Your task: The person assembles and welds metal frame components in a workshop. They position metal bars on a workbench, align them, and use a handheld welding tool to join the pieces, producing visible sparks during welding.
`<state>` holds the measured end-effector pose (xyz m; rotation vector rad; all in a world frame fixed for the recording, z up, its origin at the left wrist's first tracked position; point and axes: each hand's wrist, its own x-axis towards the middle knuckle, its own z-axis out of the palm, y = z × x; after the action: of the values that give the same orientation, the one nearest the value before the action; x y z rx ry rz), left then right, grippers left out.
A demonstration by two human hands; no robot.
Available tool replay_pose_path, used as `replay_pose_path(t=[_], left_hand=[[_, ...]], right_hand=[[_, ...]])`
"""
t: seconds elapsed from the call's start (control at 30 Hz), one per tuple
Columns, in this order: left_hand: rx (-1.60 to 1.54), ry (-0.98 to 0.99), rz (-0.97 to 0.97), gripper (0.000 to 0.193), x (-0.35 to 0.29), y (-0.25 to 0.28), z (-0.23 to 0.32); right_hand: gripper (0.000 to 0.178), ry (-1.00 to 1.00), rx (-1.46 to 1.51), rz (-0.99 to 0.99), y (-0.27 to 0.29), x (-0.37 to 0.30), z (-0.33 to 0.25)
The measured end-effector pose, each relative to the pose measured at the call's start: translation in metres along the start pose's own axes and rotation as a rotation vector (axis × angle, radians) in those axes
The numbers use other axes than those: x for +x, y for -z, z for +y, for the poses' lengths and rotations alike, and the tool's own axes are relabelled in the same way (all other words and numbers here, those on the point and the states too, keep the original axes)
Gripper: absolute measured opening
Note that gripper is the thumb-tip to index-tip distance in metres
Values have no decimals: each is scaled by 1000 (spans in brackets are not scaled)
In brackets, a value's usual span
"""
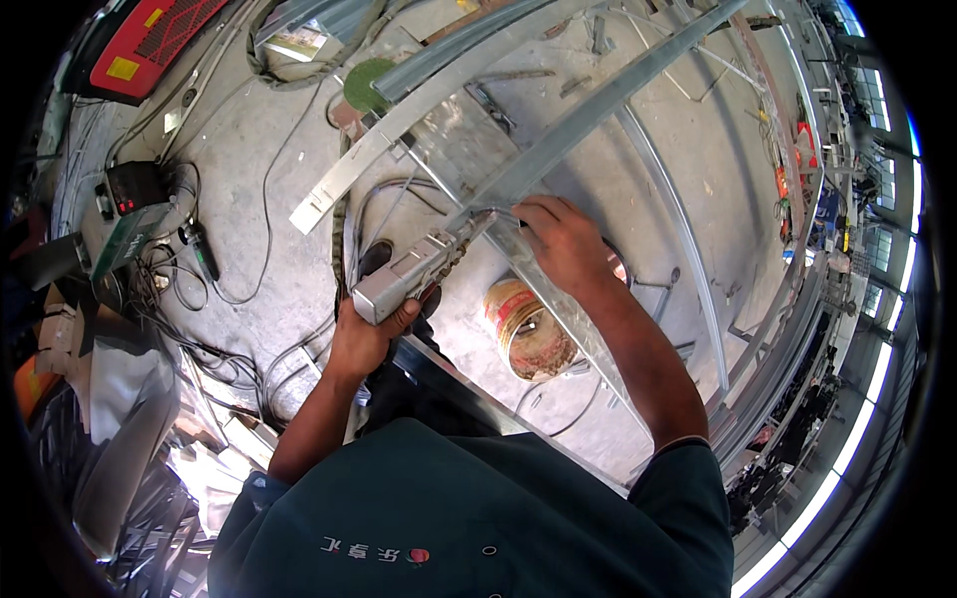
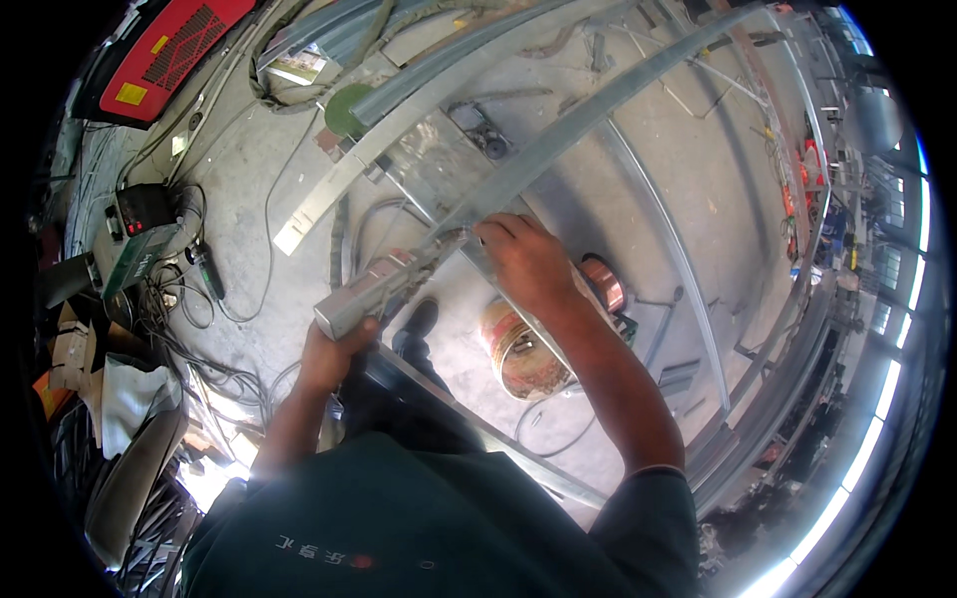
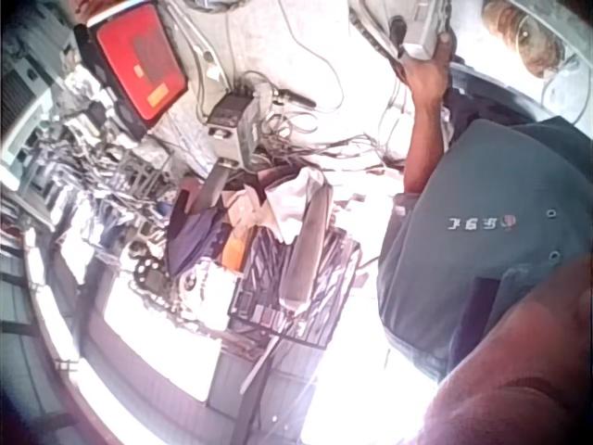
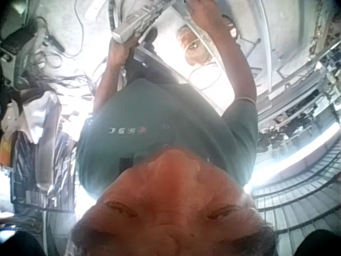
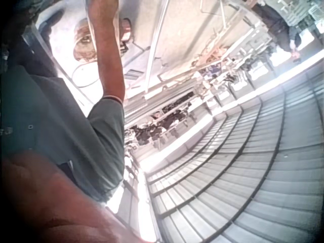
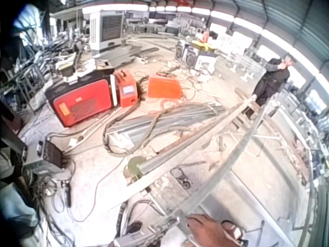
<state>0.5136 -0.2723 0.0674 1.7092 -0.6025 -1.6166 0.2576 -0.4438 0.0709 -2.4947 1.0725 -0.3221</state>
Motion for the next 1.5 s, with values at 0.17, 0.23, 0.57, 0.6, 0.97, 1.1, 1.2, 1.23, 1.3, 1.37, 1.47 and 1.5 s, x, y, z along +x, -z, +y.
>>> replay_pose_path(t=[0.17,0.23,0.57,0.6,0.97,1.1,1.2,1.23,1.3,1.37,1.47,1.5], left_hand=[[15,14,-8,52,1,1,0],[6,37,-20,52,1,1,2],[20,-66,-32,43,-5,-5,6],[40,-71,-26,43,-6,-5,5],[207,-139,3,46,-6,-5,-6],[232,-155,3,46,-11,-4,-4],[255,-171,-24,47,-10,-4,-2],[266,-187,-26,47,-10,-4,-2],[287,-207,-20,49,-12,-5,-2],[309,-213,-4,52,-15,-7,1],[313,-259,-2,55,-17,-8,-4],[333,-265,-4,56,-19,-6,-3]], right_hand=[[26,-16,6,-2,-1,-1,1],[26,-10,11,-10,0,-1,1],[28,-15,26,-16,-1,-1,0],[28,-3,22,-26,2,0,-1],[28,11,33,-6,-1,1,1],[28,-29,28,18,-3,-1,-2],[28,-11,-7,9,-3,1,-1],[28,-5,-19,6,-3,1,-1],[28,-7,10,6,0,3,-5],[27,-7,18,17,0,4,-5],[27,-3,1,14,0,3,-5],[27,-7,4,8,0,4,-6]])
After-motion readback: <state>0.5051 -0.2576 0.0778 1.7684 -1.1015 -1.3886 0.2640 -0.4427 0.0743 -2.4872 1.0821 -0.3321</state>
